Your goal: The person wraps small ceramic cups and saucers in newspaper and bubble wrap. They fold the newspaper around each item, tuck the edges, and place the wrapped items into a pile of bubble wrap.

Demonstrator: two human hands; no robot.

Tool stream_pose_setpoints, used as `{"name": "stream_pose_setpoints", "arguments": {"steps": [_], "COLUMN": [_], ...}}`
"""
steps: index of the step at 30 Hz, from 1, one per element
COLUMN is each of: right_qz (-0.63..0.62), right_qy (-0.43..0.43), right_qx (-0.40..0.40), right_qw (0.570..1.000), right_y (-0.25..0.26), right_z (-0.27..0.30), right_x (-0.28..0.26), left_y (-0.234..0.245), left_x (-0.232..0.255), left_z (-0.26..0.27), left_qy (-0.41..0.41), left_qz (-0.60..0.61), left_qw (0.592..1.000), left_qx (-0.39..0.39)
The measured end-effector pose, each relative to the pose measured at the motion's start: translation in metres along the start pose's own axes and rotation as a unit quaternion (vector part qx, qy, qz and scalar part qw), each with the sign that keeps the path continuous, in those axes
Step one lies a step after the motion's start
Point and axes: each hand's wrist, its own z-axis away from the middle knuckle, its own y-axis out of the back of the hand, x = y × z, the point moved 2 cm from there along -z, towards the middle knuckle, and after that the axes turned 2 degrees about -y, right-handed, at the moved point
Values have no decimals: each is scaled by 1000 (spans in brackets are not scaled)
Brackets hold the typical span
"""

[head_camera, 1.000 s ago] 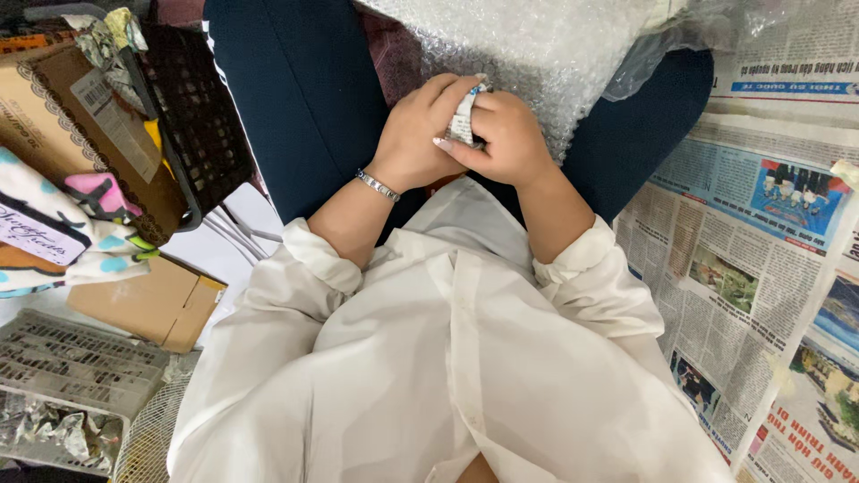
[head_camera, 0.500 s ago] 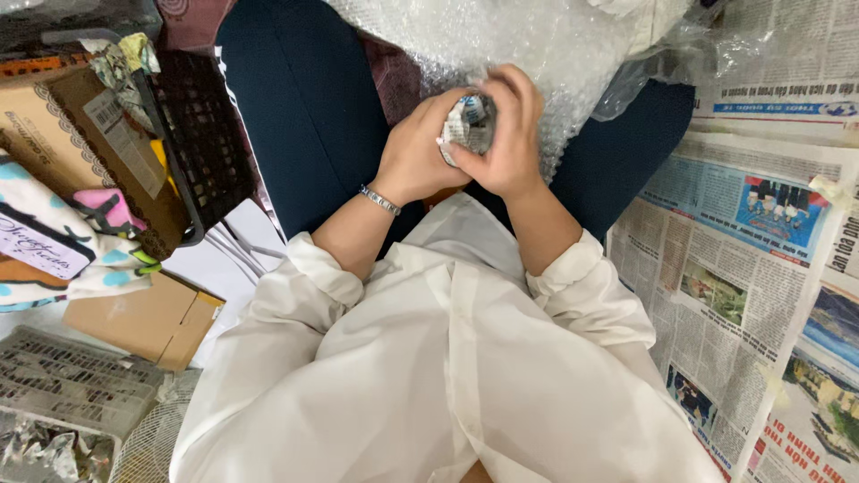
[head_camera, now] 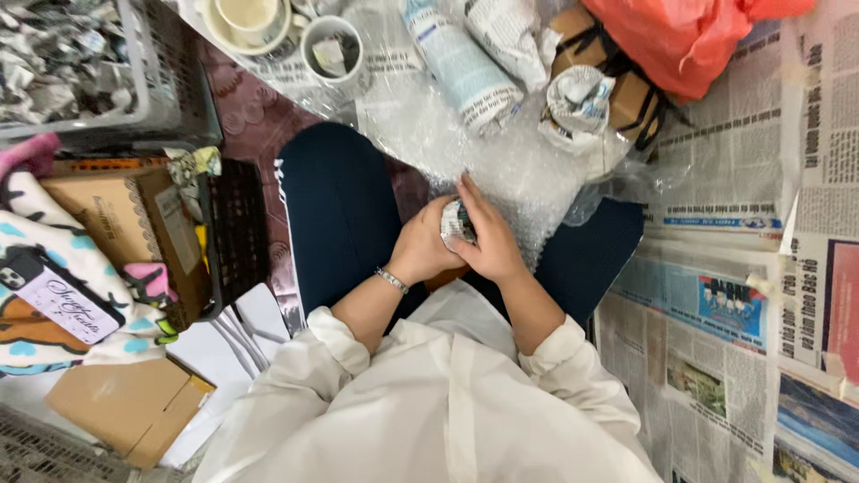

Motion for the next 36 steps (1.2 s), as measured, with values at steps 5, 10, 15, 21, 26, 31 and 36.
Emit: {"name": "stream_pose_setpoints", "arguments": {"steps": [5, 10, 15, 21, 26, 31, 36], "right_qz": [-9, -55, -43, -33, -46, -32, 14], "right_qy": [-44, -43, -31, 2, -5, -19, -4], "right_qx": [-4, 13, 14, -7, 8, 2, 20], "right_qw": [999, 997, 999, 999, 999, 999, 1000], "right_y": [-7, -14, -14, -9, -7, -7, -9], "right_z": [3, 4, 0, 5, -1, 0, 1], "right_x": [9, 16, 19, 14, 3, 1, 2], "left_y": [-1, 2, 6, 3, 3, 1, -2], "left_x": [1, 4, 7, 7, 6, 2, 0], "left_z": [-1, -1, -2, 2, 1, 0, 1], "left_qy": [-9, -13, -7, -57, -49, -39, -16], "left_qz": [-39, -47, -41, -35, -34, -23, -26], "left_qw": [999, 999, 999, 997, 998, 999, 999], "left_qx": [9, 17, 2, 25, 25, 16, 8]}}
